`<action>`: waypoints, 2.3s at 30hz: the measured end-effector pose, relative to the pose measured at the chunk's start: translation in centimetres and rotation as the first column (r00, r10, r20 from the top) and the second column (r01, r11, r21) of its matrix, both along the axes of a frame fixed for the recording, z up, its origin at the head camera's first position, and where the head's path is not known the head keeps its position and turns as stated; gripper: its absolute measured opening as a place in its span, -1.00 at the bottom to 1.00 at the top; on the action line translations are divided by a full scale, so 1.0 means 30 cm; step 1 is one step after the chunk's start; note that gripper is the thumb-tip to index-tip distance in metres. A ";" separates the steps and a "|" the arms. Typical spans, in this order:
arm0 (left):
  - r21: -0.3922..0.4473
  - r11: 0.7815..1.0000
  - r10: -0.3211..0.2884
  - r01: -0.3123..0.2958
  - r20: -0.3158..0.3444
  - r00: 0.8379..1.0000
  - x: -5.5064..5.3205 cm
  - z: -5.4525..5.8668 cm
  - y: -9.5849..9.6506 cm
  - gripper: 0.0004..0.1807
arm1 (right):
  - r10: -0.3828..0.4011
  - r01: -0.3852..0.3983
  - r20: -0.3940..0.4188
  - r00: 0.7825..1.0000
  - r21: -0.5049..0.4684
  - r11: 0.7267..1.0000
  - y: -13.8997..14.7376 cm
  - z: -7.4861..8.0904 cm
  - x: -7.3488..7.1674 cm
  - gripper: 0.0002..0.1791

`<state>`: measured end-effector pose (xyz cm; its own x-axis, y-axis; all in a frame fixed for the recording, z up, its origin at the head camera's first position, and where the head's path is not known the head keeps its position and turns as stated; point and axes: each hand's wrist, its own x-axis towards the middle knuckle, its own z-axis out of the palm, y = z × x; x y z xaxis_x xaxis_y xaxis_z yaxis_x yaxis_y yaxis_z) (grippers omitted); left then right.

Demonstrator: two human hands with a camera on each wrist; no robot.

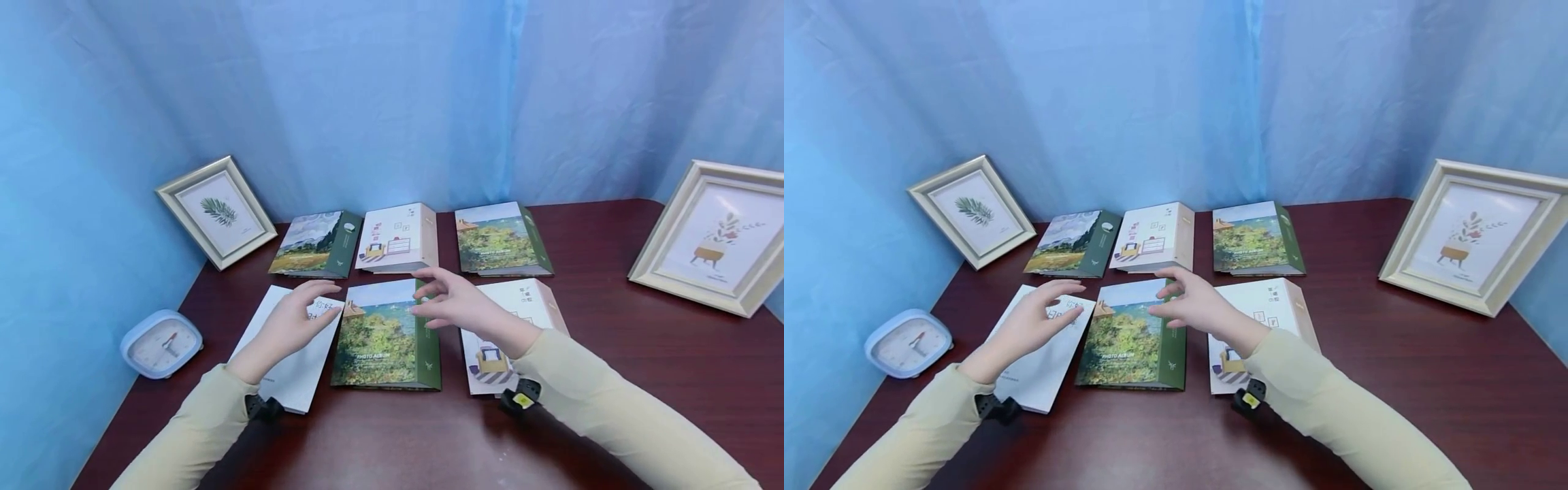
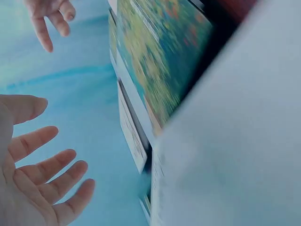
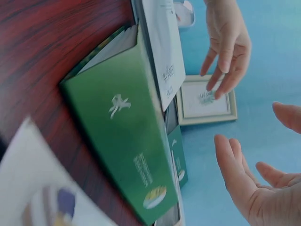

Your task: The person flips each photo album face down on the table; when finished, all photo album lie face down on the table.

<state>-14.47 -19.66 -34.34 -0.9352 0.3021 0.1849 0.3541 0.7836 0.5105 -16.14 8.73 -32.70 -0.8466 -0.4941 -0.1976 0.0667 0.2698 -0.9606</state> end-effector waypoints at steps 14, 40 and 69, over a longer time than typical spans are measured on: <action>-0.122 0.983 0.147 -0.134 0.104 0.984 0.051 -0.021 -0.203 -0.40 | 0.036 -0.022 0.164 0.986 -0.085 0.996 -0.163 0.002 -0.010 -0.21; -0.138 0.976 0.205 -0.166 0.349 0.915 0.048 -0.082 -0.368 -0.12 | 0.110 -0.099 0.348 0.931 -0.048 0.994 -0.438 -0.075 -0.009 -0.07; -0.071 0.982 0.186 -0.173 0.468 0.864 0.043 -0.086 -0.376 0.00 | 0.029 -0.022 0.345 0.938 -0.022 1.000 -0.531 -0.133 0.028 -0.22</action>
